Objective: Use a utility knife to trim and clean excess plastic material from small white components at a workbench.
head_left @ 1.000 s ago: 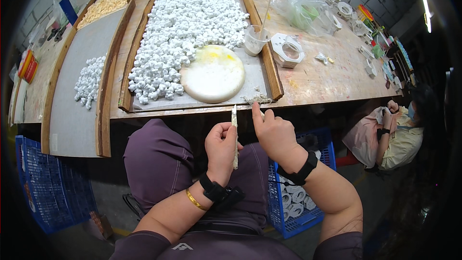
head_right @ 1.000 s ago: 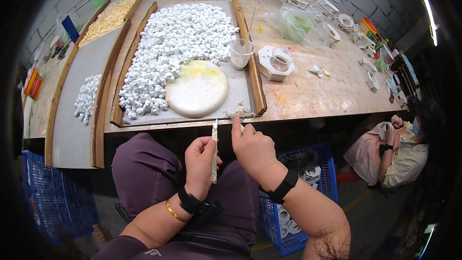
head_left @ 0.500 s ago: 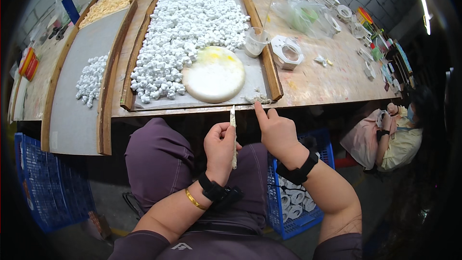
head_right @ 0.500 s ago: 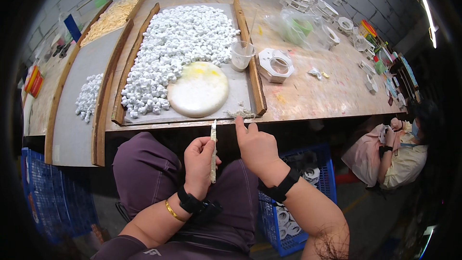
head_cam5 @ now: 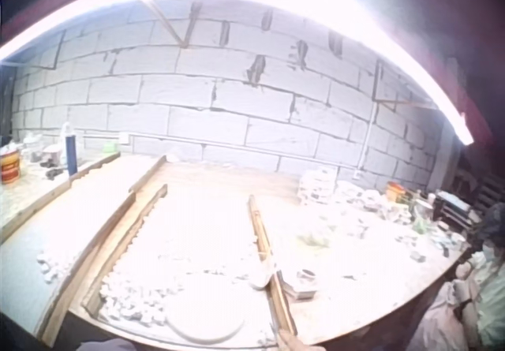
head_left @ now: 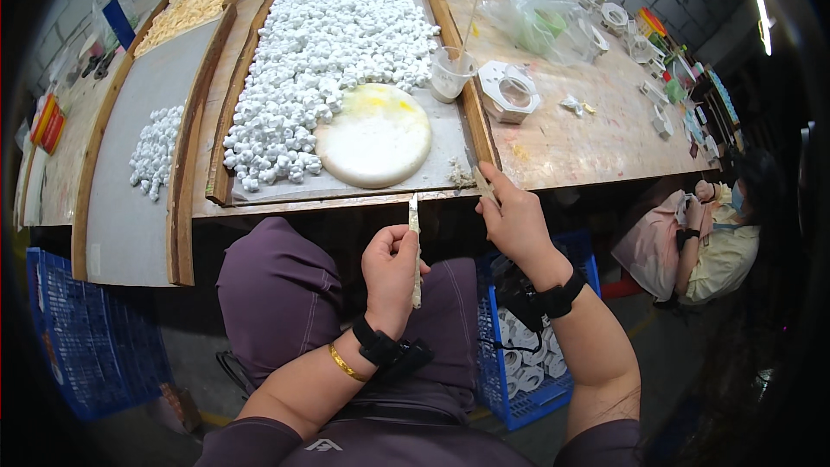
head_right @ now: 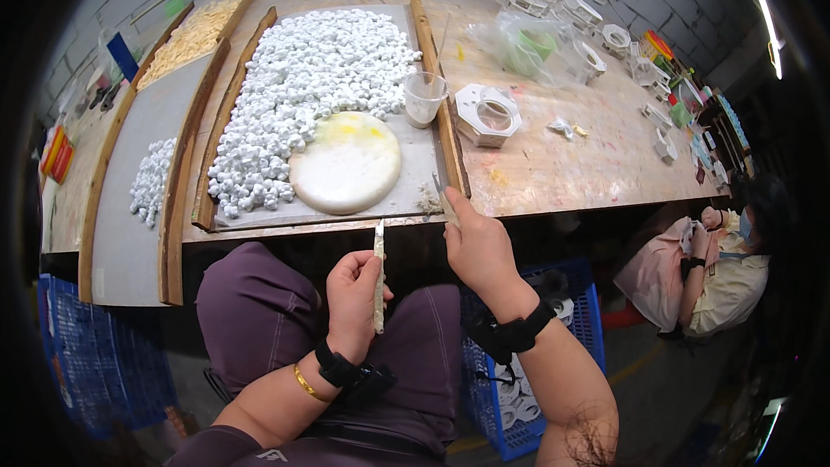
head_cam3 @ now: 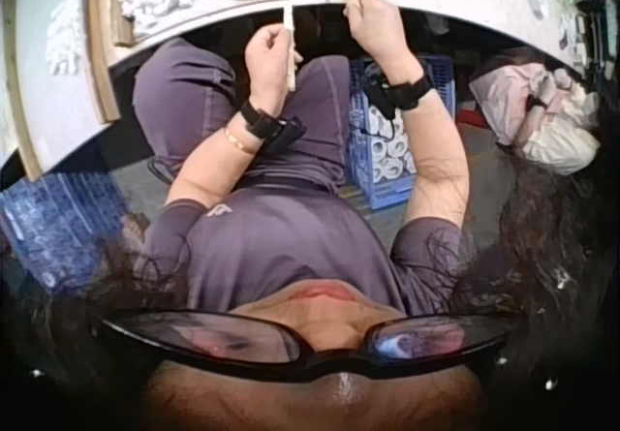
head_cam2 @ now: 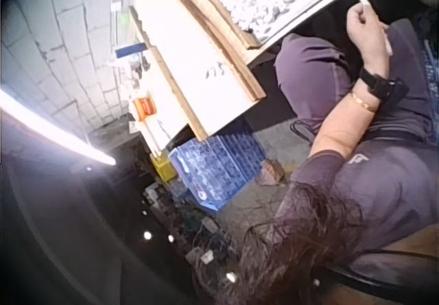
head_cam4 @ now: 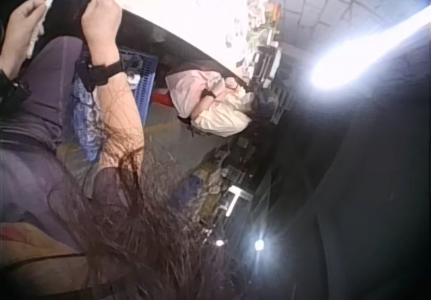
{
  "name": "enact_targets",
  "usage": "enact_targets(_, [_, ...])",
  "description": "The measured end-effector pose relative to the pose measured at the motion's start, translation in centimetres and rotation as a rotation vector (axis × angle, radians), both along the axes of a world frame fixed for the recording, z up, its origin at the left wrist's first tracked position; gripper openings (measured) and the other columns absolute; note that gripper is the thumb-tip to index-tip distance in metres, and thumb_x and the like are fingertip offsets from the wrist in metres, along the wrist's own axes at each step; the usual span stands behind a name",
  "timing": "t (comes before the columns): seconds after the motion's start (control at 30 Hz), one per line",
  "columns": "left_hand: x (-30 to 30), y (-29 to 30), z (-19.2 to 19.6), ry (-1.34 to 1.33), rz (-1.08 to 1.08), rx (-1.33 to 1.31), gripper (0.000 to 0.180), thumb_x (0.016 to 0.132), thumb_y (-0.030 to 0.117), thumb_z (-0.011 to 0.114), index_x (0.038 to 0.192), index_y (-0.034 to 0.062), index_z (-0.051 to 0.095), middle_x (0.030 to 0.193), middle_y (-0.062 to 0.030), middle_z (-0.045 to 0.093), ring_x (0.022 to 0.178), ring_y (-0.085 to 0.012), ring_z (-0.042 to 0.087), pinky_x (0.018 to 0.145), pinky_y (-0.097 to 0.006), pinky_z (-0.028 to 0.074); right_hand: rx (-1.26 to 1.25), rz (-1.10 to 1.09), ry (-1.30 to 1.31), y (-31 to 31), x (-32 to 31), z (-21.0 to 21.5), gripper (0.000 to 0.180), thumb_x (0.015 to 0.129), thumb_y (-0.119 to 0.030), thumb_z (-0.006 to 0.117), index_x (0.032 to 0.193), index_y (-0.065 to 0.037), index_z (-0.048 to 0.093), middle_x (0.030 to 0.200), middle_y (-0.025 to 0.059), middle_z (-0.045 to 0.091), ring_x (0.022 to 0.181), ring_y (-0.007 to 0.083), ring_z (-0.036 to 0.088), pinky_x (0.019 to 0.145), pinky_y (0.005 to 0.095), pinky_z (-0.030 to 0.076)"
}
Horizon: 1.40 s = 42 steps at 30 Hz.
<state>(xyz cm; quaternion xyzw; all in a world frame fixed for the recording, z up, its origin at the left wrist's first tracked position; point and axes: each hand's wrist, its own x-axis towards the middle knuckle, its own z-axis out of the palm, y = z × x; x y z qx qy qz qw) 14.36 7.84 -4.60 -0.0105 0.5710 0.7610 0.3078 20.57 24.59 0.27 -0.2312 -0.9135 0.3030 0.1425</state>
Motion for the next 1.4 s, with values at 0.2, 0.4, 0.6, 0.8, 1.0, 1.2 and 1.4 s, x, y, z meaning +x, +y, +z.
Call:
enact_targets(0.2, [0.0,0.1,0.1,-0.019,0.002,-0.008,0.013,0.091,0.014,0.056,0.093,0.0013,0.059,0.066,-0.0009,0.056,0.047,-0.0067,0.052,0.041,-0.019,0.039,-0.724,-0.117,-0.048,-1.1,0.0,1.3,0.047,0.087,-0.006,0.055,0.132,-0.003,0.045,0.072,0.0097,0.064,0.045,0.0122,0.055,0.043,0.0246,0.044])
enact_targets(0.4, [0.1,0.0,0.2,-0.008,-0.014,0.014,0.013,0.091,0.014,0.056,0.094,0.001,0.058,0.067,-0.001,0.056,0.047,-0.0068,0.052,0.042,-0.019,0.039,-1.037,-0.132,0.066,-1.2,0.5,0.0,0.047,0.09,-0.006,0.053,0.135,-0.002,0.04,0.071,0.0078,0.062,0.042,0.0085,0.05,0.038,0.0212,0.04])
enact_targets(0.6, [0.1,1.2,0.8,0.057,-0.112,0.063,0.013,0.091,0.012,0.056,0.094,-0.0004,0.058,0.071,-0.0014,0.057,0.05,-0.0066,0.052,0.045,-0.019,0.041,-1.205,-0.157,0.204,-1.7,0.9,-1.7,0.047,0.091,-0.008,0.054,0.135,-0.003,0.041,0.07,0.0085,0.061,0.043,0.009,0.051,0.038,0.0207,0.039])
enact_targets(0.8, [-0.4,2.5,0.7,0.093,-0.144,0.006,0.012,0.09,0.01,0.056,0.093,-0.0015,0.059,0.072,-0.002,0.057,0.05,-0.007,0.052,0.045,-0.02,0.042,-1.274,-0.177,0.291,-2.3,1.3,-3.2,0.044,0.091,-0.007,0.054,0.134,-0.006,0.044,0.069,0.0077,0.061,0.044,0.0091,0.05,0.039,0.0204,0.04])
enact_targets(1.0, [-0.9,3.5,0.4,0.105,-0.125,-0.027,0.012,0.089,0.009,0.057,0.092,-0.0016,0.059,0.072,-0.0025,0.057,0.05,-0.0074,0.052,0.044,-0.021,0.042,-1.306,-0.182,0.327,-2.4,1.4,-4.0,0.043,0.091,-0.007,0.054,0.134,-0.007,0.046,0.069,0.0071,0.06,0.043,0.0088,0.05,0.039,0.0203,0.04])
enact_targets(1.2, [-1.0,4.2,0.6,0.119,-0.108,-0.036,0.011,0.089,0.008,0.057,0.089,-0.0026,0.059,0.068,-0.0026,0.058,0.049,-0.0069,0.052,0.044,-0.021,0.043,-1.314,-0.184,0.323,-2.2,2.1,-4.8,0.043,0.091,-0.005,0.054,0.134,-0.008,0.046,0.069,0.0067,0.06,0.043,0.0082,0.049,0.04,0.02,0.04])
enact_targets(1.4, [-1.2,4.2,0.3,0.118,-0.094,-0.043,0.01,0.089,0.009,0.057,0.09,-0.0005,0.059,0.07,-0.0011,0.057,0.048,-0.008,0.052,0.042,-0.02,0.042,-1.154,-0.164,0.292,-3.0,2.8,-4.3,0.04,0.09,-0.004,0.054,0.13,-0.006,0.05,0.07,0.0061,0.06,0.044,0.0077,0.049,0.042,0.0194,0.04])
